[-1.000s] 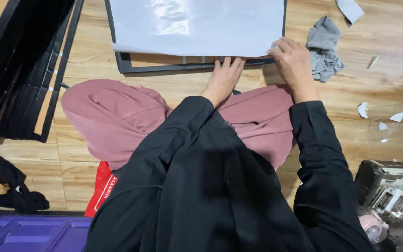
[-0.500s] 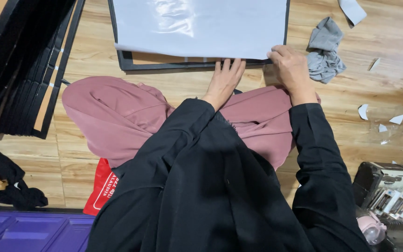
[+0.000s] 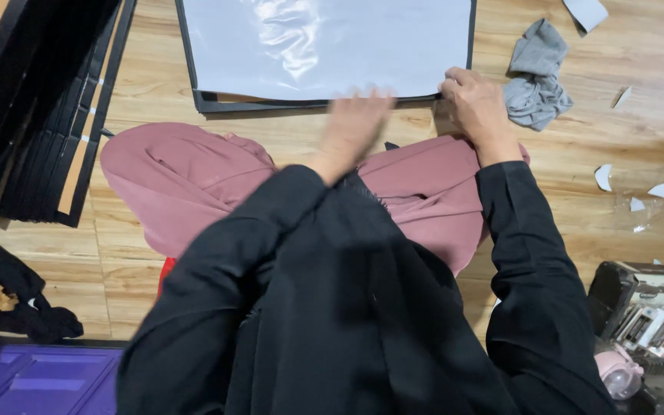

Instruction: Applying a white adhesive sheet to a black frame and smoothing it out with a cloth to create a cover.

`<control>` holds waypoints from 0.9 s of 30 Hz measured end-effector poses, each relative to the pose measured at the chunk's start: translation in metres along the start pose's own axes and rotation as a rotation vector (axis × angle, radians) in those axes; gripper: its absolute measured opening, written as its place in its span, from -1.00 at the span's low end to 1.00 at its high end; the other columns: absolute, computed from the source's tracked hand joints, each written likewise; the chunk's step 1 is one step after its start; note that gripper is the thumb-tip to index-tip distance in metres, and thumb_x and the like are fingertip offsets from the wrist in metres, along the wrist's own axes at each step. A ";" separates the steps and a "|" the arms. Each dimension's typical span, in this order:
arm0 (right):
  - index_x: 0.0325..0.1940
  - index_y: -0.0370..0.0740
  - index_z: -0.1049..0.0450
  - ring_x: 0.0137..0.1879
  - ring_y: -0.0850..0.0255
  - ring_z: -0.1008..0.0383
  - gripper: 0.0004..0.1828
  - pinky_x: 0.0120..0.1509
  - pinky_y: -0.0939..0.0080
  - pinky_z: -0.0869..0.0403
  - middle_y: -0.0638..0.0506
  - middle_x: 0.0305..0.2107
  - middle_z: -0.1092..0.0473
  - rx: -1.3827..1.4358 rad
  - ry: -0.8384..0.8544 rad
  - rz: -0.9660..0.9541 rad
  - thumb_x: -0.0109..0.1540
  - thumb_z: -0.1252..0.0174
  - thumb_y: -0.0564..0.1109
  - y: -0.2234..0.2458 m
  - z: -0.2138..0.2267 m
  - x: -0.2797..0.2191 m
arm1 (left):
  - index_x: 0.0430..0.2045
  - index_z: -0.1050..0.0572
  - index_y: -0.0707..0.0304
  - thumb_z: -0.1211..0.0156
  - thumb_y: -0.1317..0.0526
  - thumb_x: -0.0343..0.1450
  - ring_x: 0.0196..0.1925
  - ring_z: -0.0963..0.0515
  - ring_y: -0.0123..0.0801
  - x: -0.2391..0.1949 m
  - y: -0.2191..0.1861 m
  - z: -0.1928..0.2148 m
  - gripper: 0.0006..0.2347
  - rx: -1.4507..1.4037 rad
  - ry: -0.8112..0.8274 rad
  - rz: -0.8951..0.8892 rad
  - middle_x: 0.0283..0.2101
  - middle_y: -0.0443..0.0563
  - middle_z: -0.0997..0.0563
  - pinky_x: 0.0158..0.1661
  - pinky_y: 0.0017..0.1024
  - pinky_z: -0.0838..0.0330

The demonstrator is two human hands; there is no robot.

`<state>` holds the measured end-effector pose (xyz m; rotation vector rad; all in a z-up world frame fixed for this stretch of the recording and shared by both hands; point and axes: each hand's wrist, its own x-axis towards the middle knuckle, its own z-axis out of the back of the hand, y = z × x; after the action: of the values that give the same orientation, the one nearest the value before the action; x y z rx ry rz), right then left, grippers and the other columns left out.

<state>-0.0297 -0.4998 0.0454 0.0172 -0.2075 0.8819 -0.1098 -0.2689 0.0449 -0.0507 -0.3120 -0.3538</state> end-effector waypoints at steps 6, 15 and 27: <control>-0.41 -0.10 -0.37 -0.40 0.20 -0.34 -0.81 -0.63 0.28 -0.22 0.10 -0.32 -0.31 0.004 0.041 -0.012 -0.05 -0.19 -0.27 0.001 0.001 0.000 | -0.21 -0.37 0.25 0.04 0.32 0.30 0.02 -0.36 0.03 -0.035 0.093 -0.018 -0.79 0.019 0.467 0.134 -0.01 0.16 -0.38 -0.15 -0.11 -0.34; -0.35 -0.21 -0.32 -0.37 0.15 -0.36 -0.76 -0.61 0.23 -0.22 0.04 -0.24 -0.33 0.091 0.042 -0.033 -0.07 -0.15 -0.24 0.005 0.009 0.001 | -0.59 -0.28 0.07 -0.24 0.39 -0.09 -0.39 -0.27 -0.33 -0.061 0.111 -0.032 -0.67 0.316 0.456 0.134 -0.44 -0.09 -0.27 -0.62 -0.55 -0.19; 0.30 -0.18 0.00 0.31 -0.09 -0.04 -0.41 0.33 -0.06 -0.02 -0.16 0.23 0.05 0.471 -0.096 -0.338 0.28 -0.02 0.05 0.061 -0.038 0.118 | -0.18 -0.32 0.25 -0.11 0.00 0.35 -0.16 -0.34 -0.05 0.026 0.131 -0.025 -0.66 -0.174 -0.017 0.271 -0.22 0.11 -0.36 -0.19 -0.24 -0.25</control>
<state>0.0025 -0.3672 0.0264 0.5202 -0.0780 0.5768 -0.0335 -0.1580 0.0301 -0.2646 -0.2862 -0.1105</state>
